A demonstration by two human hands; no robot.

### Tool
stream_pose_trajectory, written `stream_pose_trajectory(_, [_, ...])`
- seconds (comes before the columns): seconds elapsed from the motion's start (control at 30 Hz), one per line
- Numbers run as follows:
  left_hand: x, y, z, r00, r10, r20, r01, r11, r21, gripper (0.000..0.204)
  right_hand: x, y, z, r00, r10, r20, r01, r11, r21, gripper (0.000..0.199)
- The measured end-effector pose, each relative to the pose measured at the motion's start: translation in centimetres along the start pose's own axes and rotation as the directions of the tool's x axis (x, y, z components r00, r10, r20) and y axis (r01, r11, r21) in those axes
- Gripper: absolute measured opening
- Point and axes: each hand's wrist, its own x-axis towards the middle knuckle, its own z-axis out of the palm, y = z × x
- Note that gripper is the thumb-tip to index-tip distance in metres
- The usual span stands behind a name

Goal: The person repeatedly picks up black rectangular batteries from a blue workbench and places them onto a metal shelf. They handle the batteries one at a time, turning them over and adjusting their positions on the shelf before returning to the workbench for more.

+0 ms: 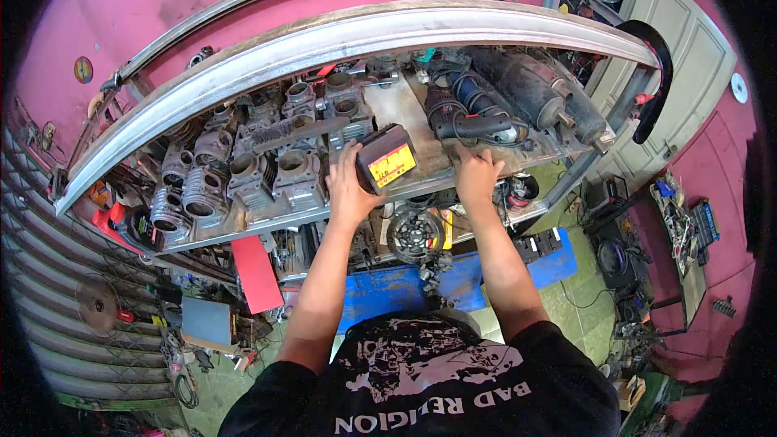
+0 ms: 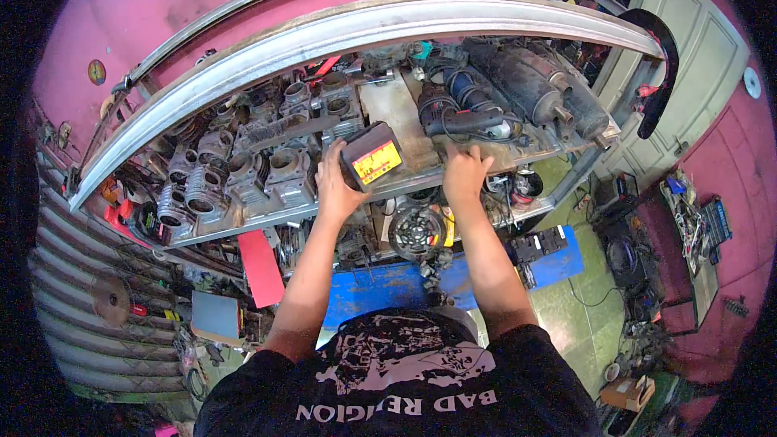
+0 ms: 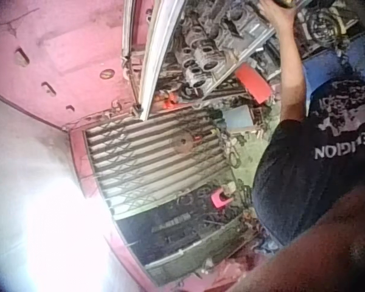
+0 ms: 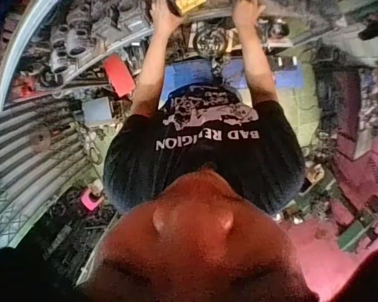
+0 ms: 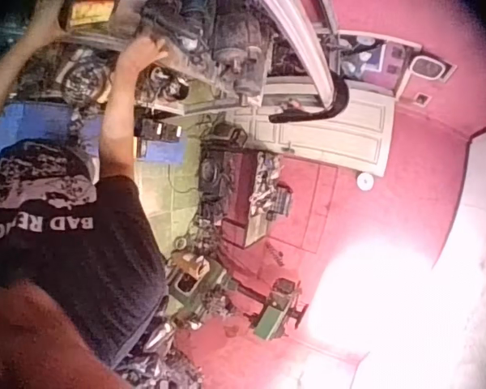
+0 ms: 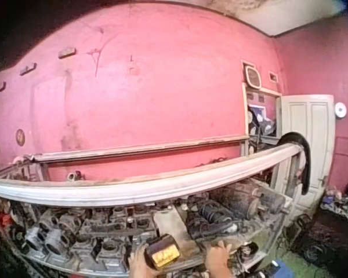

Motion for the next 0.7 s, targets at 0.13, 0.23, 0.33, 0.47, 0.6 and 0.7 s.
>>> stream_pose_trajectory(0.13, [0.3, -0.7, -0.1, 1.0, -0.001, 0.002, 0.001, 0.999, -0.051, 0.114, -0.6, -7.1, -2.8, 0.985, 0.07, -0.155, -0.008, 0.929, 0.37, 0.035])
stream_pose_trajectory(0.23, [0.5, -1.0, 0.6, 0.996, 0.088, -0.012, -0.088, 0.994, -0.06, 0.112, -1.4, -11.2, -1.9, 0.965, 0.099, -0.243, 0.007, 0.917, 0.4, 0.033])
stream_pose_trajectory(0.33, [0.7, -0.8, 0.8, 0.996, 0.085, -0.036, -0.089, 0.988, -0.123, 0.107, -3.4, -15.2, 0.0, 0.949, 0.064, -0.309, 0.06, 0.925, 0.375, 0.037])
stream_pose_trajectory(0.47, [0.4, -4.3, 1.6, 0.994, 0.092, -0.061, -0.095, 0.994, -0.056, 0.101, -5.4, -16.9, 1.9, 0.92, -0.13, -0.369, 0.258, 0.911, 0.321, 0.033])
stream_pose_trajectory(0.6, [0.8, -1.4, 0.5, 0.997, 0.07, -0.013, -0.071, 0.988, -0.136, 0.115, -0.5, -13.5, 1.1, 0.908, 0.13, -0.398, -0.035, 0.971, 0.236, 0.032])
stream_pose_trajectory(0.7, [1.1, -2.1, 0.8, 1.0, 0.007, 0.01, -0.005, 0.989, -0.149, 0.12, -0.6, -13.7, 1.5, 0.941, 0.034, -0.338, 0.081, 0.943, 0.322, 0.034])
